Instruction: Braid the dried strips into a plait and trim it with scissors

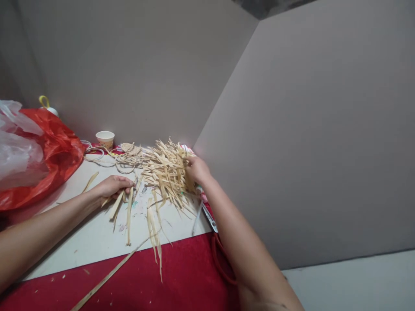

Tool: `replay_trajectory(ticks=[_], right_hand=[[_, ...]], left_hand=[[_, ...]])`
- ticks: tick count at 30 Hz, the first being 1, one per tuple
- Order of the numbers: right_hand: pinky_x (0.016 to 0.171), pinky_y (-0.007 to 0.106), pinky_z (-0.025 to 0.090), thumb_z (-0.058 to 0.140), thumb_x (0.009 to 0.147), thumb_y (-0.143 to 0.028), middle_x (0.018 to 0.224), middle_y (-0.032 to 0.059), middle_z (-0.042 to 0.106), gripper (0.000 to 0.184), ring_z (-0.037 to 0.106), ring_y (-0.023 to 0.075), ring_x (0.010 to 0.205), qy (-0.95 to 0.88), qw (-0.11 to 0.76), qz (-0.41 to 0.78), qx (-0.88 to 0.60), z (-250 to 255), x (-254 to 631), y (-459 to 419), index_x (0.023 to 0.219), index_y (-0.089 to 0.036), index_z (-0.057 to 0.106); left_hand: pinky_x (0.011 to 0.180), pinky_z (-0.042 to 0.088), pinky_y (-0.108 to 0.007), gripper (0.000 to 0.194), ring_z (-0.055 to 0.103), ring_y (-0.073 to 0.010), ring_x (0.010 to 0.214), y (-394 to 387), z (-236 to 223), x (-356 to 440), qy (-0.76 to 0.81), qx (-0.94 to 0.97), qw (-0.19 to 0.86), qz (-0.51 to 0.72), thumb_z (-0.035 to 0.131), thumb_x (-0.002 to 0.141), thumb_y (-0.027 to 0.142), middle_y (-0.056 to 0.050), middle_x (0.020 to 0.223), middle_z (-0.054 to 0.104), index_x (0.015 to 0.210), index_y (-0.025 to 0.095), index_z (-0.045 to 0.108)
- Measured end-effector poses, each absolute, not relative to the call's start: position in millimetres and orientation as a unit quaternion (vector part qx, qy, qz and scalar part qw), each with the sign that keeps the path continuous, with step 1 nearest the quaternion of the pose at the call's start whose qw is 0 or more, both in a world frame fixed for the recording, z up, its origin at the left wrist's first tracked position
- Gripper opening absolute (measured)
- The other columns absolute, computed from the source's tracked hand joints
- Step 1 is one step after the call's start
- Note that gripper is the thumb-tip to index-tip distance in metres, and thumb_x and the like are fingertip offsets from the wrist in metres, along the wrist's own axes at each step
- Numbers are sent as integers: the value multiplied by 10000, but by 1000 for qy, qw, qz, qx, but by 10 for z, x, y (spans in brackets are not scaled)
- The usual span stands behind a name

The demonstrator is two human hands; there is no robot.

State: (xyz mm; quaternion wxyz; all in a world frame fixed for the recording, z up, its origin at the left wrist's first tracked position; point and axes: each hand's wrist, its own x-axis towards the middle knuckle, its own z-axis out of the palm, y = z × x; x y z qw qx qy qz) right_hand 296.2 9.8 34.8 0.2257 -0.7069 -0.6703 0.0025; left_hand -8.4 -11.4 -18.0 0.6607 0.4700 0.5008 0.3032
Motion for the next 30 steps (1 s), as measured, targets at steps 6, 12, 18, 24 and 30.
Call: replay_trajectory(ticks=[6,12,18,24,30], right_hand=[[661,271,386,577,710,-186,929,99,669,181,585,213,826,-695,139,-52,-704,503,2964,16,794,-194,737],[576,236,376,577,697,-204,666,19,592,45,504,118,607,-667,211,97,-708,802,3058,-201,683,-164,593],[449,200,313,693,578,-272,545,-56,504,225,409,59,453,-565,323,422,-631,614,3032,-381,715,-172,546],[424,197,264,719,638,-353,597,-3,623,246,395,47,427,-590,210,495,-602,237,2722,-583,716,-155,596],[513,234,373,569,754,-288,563,10,606,180,481,96,483,-673,150,377,-618,105,2600,-708,637,-156,608]], left_hand=[[387,108,-201,142,268,-22,336,-102,-162,-107,505,478,660,286,669,690,250,42,508,557,669,139,582],[383,117,-208,140,272,-22,330,-118,-135,-96,509,483,656,279,678,674,258,50,514,565,671,144,596],[385,136,-217,111,303,-31,328,-95,-180,-104,511,484,656,272,660,700,259,40,545,589,692,155,622],[381,178,-232,157,335,-44,324,-99,-194,-106,513,477,663,266,629,749,226,11,517,585,614,145,617],[370,233,-233,130,397,-67,320,-108,-184,-84,512,459,673,274,624,749,185,12,505,608,625,150,638]])
